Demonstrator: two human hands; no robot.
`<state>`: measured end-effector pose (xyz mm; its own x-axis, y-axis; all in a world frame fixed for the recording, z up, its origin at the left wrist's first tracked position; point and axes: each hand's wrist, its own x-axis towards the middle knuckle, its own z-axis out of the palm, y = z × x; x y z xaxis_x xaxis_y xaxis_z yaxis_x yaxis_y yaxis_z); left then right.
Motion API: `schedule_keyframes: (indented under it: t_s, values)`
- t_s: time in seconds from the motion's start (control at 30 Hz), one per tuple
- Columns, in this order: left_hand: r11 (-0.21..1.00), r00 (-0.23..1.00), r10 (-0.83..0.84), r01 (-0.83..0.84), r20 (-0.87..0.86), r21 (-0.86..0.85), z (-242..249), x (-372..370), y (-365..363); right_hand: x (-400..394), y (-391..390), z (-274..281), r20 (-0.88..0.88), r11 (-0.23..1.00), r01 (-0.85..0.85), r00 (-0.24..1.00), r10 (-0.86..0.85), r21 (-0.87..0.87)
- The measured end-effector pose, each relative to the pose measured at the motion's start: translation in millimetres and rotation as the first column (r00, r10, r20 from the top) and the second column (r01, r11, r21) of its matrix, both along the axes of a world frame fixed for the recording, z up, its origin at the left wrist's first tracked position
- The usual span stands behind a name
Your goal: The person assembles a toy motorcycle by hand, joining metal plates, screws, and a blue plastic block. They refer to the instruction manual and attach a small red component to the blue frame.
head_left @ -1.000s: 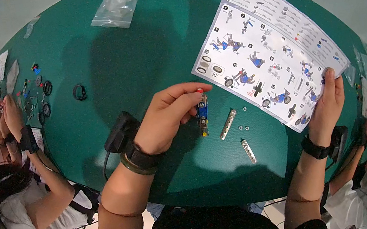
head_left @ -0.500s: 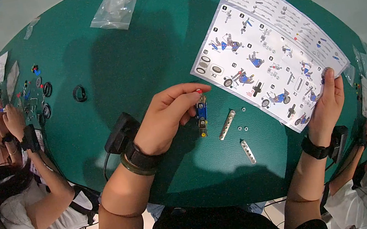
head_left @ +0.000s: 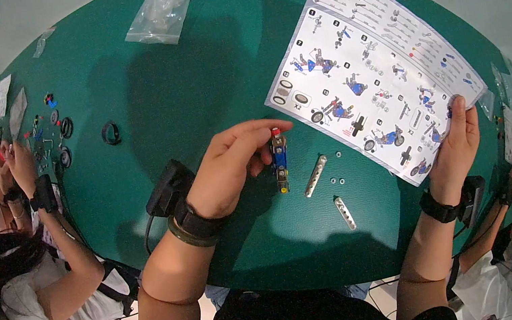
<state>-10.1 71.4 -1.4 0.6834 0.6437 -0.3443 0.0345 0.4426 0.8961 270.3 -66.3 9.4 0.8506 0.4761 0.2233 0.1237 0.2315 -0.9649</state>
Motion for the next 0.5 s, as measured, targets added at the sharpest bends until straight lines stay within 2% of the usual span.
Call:
schedule_keyframes:
  t_s: [0.5]
  values:
    - [1.0, 1.0, -0.003, 0.003, -0.002, -0.013, 1.4, -0.3, 1.1, -1.4, -1.2, 1.8, -0.03, 1.0, -0.022, 0.999, 0.022, 0.013]
